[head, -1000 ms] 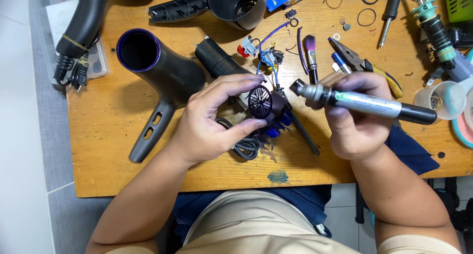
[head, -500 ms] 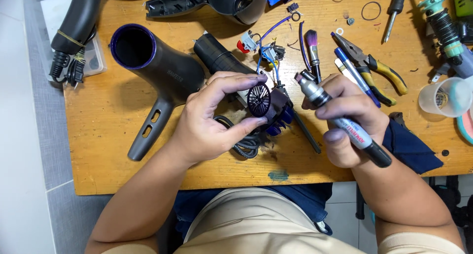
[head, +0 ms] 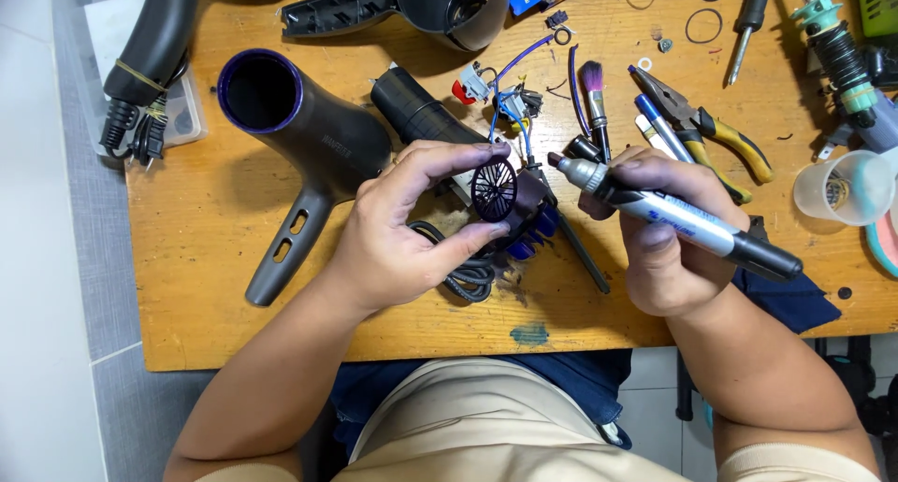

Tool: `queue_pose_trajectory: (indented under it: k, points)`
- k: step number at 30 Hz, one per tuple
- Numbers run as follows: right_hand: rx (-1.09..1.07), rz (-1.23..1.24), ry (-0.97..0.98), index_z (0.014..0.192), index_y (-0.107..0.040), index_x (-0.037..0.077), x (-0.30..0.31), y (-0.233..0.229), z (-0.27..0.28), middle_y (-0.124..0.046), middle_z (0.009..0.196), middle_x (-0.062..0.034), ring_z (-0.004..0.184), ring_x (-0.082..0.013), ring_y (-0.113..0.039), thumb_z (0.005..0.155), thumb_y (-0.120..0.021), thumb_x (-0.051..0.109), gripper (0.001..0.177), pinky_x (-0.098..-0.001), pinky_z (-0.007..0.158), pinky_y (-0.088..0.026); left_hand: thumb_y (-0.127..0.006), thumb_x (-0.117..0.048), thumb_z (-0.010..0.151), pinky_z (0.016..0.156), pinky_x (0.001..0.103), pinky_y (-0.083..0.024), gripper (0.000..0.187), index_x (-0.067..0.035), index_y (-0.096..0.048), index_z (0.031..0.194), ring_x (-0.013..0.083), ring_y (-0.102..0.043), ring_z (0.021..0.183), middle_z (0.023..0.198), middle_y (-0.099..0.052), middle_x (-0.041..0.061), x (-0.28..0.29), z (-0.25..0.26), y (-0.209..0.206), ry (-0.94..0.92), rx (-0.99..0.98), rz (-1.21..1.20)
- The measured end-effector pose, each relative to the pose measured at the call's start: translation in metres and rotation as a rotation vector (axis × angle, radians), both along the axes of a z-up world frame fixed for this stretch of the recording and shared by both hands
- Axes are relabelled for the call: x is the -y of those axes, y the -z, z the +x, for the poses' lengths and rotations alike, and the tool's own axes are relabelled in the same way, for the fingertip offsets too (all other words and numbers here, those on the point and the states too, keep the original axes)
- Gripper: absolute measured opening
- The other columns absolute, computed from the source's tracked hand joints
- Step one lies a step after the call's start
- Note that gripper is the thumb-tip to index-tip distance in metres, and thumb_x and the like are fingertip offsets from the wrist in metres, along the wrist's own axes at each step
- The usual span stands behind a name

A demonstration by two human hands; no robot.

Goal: The person holds a disassembled hair dryer motor assembly and uses a black marker to color the blue plastic fan housing and the fan blades. They then place the colored fan assembly into the black hair dryer casing.

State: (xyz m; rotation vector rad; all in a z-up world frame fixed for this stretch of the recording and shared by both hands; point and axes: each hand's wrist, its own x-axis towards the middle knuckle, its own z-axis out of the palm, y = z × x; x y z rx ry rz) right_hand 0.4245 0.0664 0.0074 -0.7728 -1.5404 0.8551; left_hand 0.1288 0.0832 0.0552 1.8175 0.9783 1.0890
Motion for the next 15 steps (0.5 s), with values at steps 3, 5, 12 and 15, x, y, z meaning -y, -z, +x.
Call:
queue_pose_trajectory:
  k: [3,5,12,15]
  points:
    - [-0.057,-0.010,0.014,0.136,-0.049,0.005,-0.003,-0.006,-0.007,-0.065,0.111,-0.0211,0.089,-0.0326,-0.077,0.120,-0.063,0.040,0.041,-0.0418,0.086,-0.067,-0.098,-0.017,0.099,0.127,0.036,-0.062,0.059,-0.006,-0.067,0.148,0.0252,-0.080,0.139,0.149,-0.079,0.013,0.000,0.001,0.000,-0.015,0.011,-0.019]
    - [-0.048,0.012,-0.001,0.131,-0.043,0.010,-0.004,-0.009,-0.006,-0.064,0.098,-0.0187,0.085,-0.0318,-0.077,0.119,-0.064,0.034,0.034,-0.0427,0.086,-0.065,-0.099,-0.015,0.098,0.128,0.036,-0.063,0.060,-0.006,-0.067,0.148,0.0246,-0.080,0.140,0.148,-0.079,0.013,0.000,0.001,0.001,-0.019,0.029,-0.035]
    - [-0.071,-0.041,0.058,0.135,-0.057,0.000,0.006,0.001,-0.002,-0.068,0.106,-0.0255,0.087,-0.0321,-0.079,0.117,-0.067,0.047,0.051,-0.0348,0.080,-0.067,-0.099,-0.010,0.098,0.133,0.039,-0.062,0.058,-0.005,-0.065,0.146,0.0285,-0.078,0.145,0.151,-0.077,0.018,0.001,0.003,0.006,-0.011,0.081,-0.030]
    - [-0.121,0.063,0.055,0.129,-0.053,0.001,0.000,-0.002,-0.011,-0.064,0.096,-0.0215,0.083,-0.0319,-0.078,0.119,-0.065,0.050,0.052,-0.0385,0.077,-0.069,-0.100,-0.010,0.098,0.134,0.040,-0.061,0.059,-0.005,-0.066,0.146,0.0304,-0.077,0.146,0.152,-0.076,0.020,0.000,0.001,0.008,-0.018,0.078,-0.014]
